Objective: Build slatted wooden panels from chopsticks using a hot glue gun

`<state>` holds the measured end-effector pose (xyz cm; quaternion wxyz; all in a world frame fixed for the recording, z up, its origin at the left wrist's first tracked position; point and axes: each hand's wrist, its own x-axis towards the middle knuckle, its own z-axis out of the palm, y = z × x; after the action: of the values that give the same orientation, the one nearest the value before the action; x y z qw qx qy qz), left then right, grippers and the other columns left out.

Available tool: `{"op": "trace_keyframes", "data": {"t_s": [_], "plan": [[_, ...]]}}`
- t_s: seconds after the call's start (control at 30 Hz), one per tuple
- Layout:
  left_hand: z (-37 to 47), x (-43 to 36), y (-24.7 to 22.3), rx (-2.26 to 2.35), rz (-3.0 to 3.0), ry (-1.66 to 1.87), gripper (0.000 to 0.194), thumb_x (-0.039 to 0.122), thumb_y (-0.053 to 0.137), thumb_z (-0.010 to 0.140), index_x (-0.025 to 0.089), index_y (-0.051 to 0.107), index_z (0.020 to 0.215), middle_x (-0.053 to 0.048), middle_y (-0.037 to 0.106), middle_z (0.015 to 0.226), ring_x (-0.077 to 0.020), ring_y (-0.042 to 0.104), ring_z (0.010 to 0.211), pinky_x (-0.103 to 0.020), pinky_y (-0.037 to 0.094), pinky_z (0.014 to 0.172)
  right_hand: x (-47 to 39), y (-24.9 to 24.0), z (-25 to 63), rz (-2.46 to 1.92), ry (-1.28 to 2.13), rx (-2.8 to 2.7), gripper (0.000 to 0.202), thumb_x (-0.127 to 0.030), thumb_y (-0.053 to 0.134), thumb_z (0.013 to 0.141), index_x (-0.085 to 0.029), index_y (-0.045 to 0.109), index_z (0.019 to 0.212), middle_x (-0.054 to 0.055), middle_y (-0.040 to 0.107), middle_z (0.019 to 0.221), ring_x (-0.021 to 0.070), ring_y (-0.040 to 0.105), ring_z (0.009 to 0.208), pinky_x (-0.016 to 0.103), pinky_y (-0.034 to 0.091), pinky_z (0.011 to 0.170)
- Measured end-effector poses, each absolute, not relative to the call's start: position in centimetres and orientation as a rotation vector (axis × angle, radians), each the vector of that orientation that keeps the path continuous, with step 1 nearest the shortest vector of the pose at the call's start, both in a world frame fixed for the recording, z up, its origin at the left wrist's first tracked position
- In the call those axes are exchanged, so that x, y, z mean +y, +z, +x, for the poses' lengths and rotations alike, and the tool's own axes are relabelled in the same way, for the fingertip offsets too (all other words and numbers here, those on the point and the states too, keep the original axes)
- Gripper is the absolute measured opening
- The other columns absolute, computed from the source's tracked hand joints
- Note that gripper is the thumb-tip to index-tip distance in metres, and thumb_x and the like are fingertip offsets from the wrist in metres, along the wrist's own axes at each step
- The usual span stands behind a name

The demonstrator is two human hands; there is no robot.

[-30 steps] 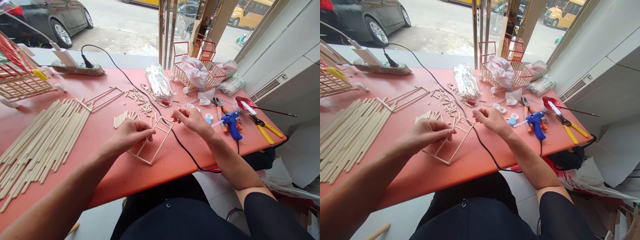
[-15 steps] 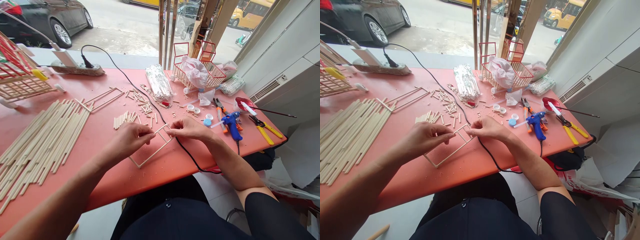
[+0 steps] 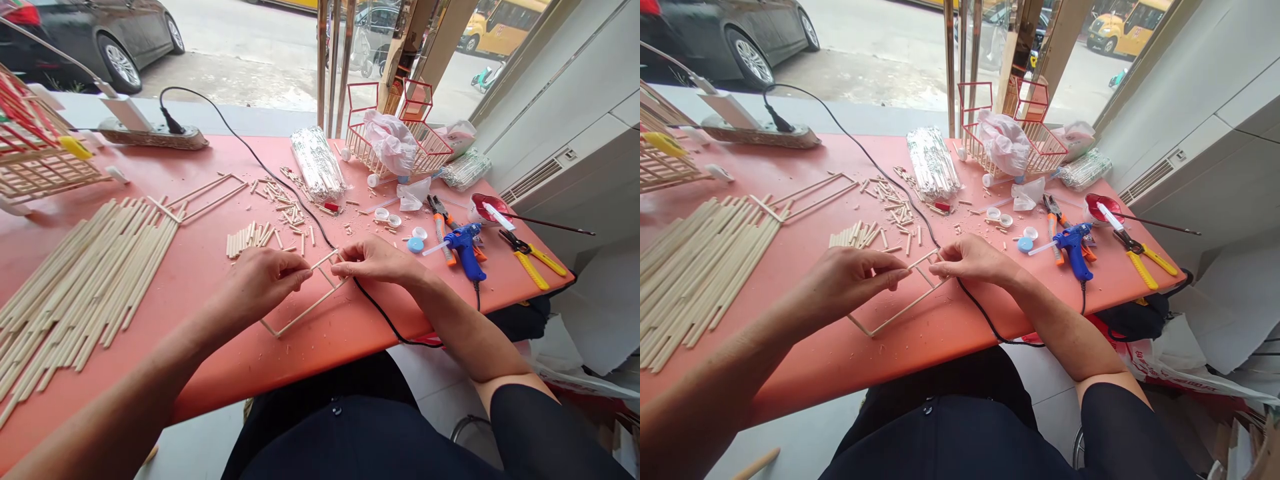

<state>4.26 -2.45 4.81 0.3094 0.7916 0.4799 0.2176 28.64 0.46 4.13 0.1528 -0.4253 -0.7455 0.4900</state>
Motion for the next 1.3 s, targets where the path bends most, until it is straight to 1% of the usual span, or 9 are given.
{"op": "trace_keyframes", "data": {"t_s": [0.2,0.43,0.53,0.7,0.83,0.97,1.1,1.17,1.3], "plan": [[4.14,-2.35,4.96,1.279,2.091,0.559,0.032,0.044,0.059,0.086,0.024,0.076,0.068,0.003,0.068,0.053,-0.0135,0.049,0.046,-0.028,0.037,0.059,0.52,4.28,28.78,-1.208,1.428,-2.17,0.031,-0.041,0.068,0.087,-0.015,0.069,0.07,-0.004,0.056,0.061,0.0097,0.044,0.062,0.026,0.03,0.063],[4.23,-2.4,4.78,1.273,2.099,0.546,0.033,0.045,0.059,0.086,0.024,0.076,0.066,0.003,0.067,0.053,-0.0131,0.049,0.046,-0.028,0.037,0.06,0.45,4.12,28.83,-1.172,1.394,-2.215,0.03,-0.038,0.067,0.089,-0.015,0.067,0.069,-0.004,0.056,0.063,0.01,0.045,0.064,0.026,0.031,0.064],[4.2,-2.4,4.9,1.273,2.093,0.544,0.033,0.045,0.059,0.086,0.024,0.078,0.069,0.002,0.068,0.054,-0.0142,0.051,0.048,-0.028,0.038,0.06,0.44,4.31,28.82,-1.175,1.41,-2.2,0.03,-0.04,0.067,0.089,-0.015,0.068,0.071,-0.004,0.057,0.064,0.0102,0.045,0.064,0.026,0.031,0.064],[3.81,-2.28,5.18,1.316,2.074,0.559,0.031,0.045,0.061,0.086,0.025,0.079,0.072,0.001,0.07,0.056,-0.0154,0.053,0.05,-0.029,0.037,0.058,0.51,4.72,29.08,-1.184,1.396,-2.231,0.034,-0.044,0.07,0.089,-0.015,0.07,0.07,-0.004,0.054,0.062,0.01,0.043,0.063,0.027,0.029,0.063],[3.5,-2.16,5.26,1.332,2.061,0.596,0.033,0.048,0.062,0.085,0.025,0.074,0.064,0.001,0.066,0.053,-0.0159,0.052,0.05,-0.029,0.037,0.057,0.45,4.75,29.14,-1.219,1.358,-2.259,0.032,-0.042,0.071,0.088,-0.014,0.074,0.073,-0.003,0.058,0.061,0.0106,0.046,0.062,0.027,0.03,0.063],[3.38,-2.16,5.07,1.332,2.074,0.584,0.033,0.047,0.061,0.085,0.024,0.075,0.067,0.0,0.065,0.052,-0.0156,0.051,0.049,-0.029,0.036,0.057,0.37,4.42,29.01,-1.246,1.324,-2.27,0.032,-0.041,0.069,0.088,-0.015,0.074,0.072,-0.001,0.063,0.063,0.0112,0.05,0.063,0.026,0.032,0.063],[3.38,-2.17,5.01,1.335,2.085,0.569,0.032,0.046,0.061,0.085,0.024,0.075,0.067,0.001,0.065,0.053,-0.015,0.051,0.049,-0.028,0.036,0.056,0.4,4.26,29.0,-1.244,1.283,-2.285,0.033,-0.04,0.068,0.09,-0.015,0.073,0.069,-0.002,0.06,0.059,0.0104,0.045,0.06,0.027,0.031,0.063],[3.42,-2.15,5.1,1.338,2.079,0.581,0.033,0.046,0.061,0.085,0.024,0.073,0.064,0.001,0.064,0.052,-0.0155,0.052,0.049,-0.029,0.036,0.056,0.42,4.33,29.05,-1.232,1.3,-2.287,0.032,-0.04,0.069,0.09,-0.014,0.074,0.072,-0.003,0.059,0.06,0.0104,0.045,0.061,0.027,0.03,0.063],[3.42,-2.11,5.2,1.317,2.072,0.587,0.032,0.046,0.062,0.086,0.025,0.074,0.065,0.0,0.066,0.053,-0.0164,0.054,0.051,-0.029,0.037,0.056,0.42,4.32,28.98,-1.142,1.396,-2.227,0.035,-0.047,0.069,0.093,-0.014,0.074,0.081,-0.004,0.057,0.067,0.0107,0.046,0.067,0.026,0.031,0.064]]}}
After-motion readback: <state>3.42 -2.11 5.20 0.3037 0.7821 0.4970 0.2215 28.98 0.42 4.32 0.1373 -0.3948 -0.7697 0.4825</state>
